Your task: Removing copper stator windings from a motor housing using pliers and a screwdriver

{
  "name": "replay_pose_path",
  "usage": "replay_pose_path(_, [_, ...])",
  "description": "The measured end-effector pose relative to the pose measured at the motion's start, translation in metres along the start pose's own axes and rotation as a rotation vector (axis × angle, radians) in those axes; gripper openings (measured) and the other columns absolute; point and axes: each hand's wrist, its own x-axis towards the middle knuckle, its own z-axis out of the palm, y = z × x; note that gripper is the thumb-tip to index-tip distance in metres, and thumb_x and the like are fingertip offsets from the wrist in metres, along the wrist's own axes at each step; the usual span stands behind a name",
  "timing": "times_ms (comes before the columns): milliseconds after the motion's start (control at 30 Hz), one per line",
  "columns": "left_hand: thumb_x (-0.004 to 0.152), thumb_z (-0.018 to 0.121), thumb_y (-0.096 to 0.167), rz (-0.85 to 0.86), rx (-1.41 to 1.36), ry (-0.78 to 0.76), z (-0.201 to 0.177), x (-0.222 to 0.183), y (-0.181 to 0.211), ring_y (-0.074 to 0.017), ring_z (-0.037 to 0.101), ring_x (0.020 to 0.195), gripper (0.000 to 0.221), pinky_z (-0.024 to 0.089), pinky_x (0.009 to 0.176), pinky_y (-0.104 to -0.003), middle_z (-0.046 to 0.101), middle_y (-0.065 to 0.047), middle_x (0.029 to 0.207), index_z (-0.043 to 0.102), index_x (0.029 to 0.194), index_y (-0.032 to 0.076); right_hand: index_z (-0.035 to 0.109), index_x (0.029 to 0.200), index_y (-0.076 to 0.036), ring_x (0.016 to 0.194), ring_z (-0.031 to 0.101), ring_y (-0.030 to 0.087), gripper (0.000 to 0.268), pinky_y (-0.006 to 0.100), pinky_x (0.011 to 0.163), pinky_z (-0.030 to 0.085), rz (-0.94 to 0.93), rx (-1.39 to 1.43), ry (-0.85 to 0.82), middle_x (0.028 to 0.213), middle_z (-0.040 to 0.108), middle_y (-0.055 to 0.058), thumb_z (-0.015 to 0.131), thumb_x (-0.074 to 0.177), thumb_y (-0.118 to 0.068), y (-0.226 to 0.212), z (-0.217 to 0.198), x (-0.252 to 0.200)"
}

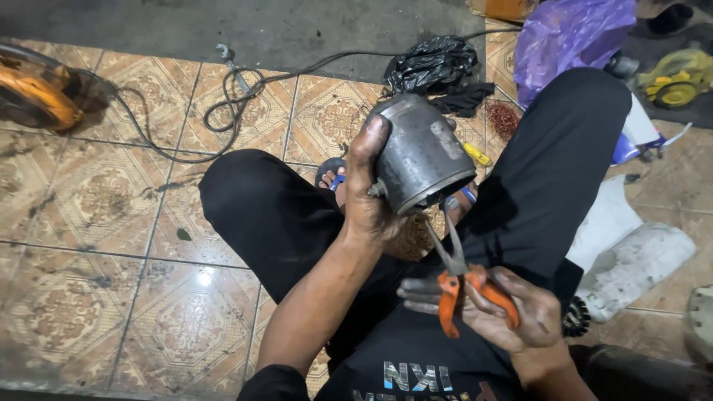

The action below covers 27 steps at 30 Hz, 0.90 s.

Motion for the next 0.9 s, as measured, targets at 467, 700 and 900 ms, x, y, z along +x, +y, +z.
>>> replay_pose_path(467, [0.099,0.065,0.044,0.041,-0.194,-0.272,-0.026,0.011,-0.009,-0.0426,0.069,0.101,0.063,0.059,0.091,-0.055,0.066,-0.033,0.118,0.055,0.135,-0.007,0.066,0.116,-0.004,0.131,0.046,0.048,0.030,0.076,0.111,0.029,0.028,0.207,-0.158,0.119,0.058,0.033,0.050,0.105,-0.026,0.027,0.011,0.021])
replay_pose_path(700, [0.100,0.062,0.049,-0.010,-0.207,-0.305,-0.026,0.007,-0.007,-0.0482,0.070,0.094,0.060,0.060,0.086,-0.055,0.064,-0.031,0.120,0.057,0.135,0.000,0.062,0.110,0.002,0.119,0.049,0.038,0.024,0.078,0.110,0.031,-0.059,0.164,-0.155,0.066,0.044,0.006,0.048,0.104,-0.016,0.038,-0.003,0.014])
replay_pose_path(900, [0.099,0.061,0.050,-0.020,-0.230,-0.302,-0.032,0.008,-0.010,-0.0494,0.069,0.095,0.065,0.060,0.086,-0.056,0.065,-0.033,0.121,0.056,0.138,-0.001,0.058,0.113,-0.001,0.108,0.055,0.033,0.026,0.046,0.059,0.057,-0.089,0.114,-0.121,0.067,0.039,0.006,0.048,0.106,-0.024,0.043,-0.014,0.019])
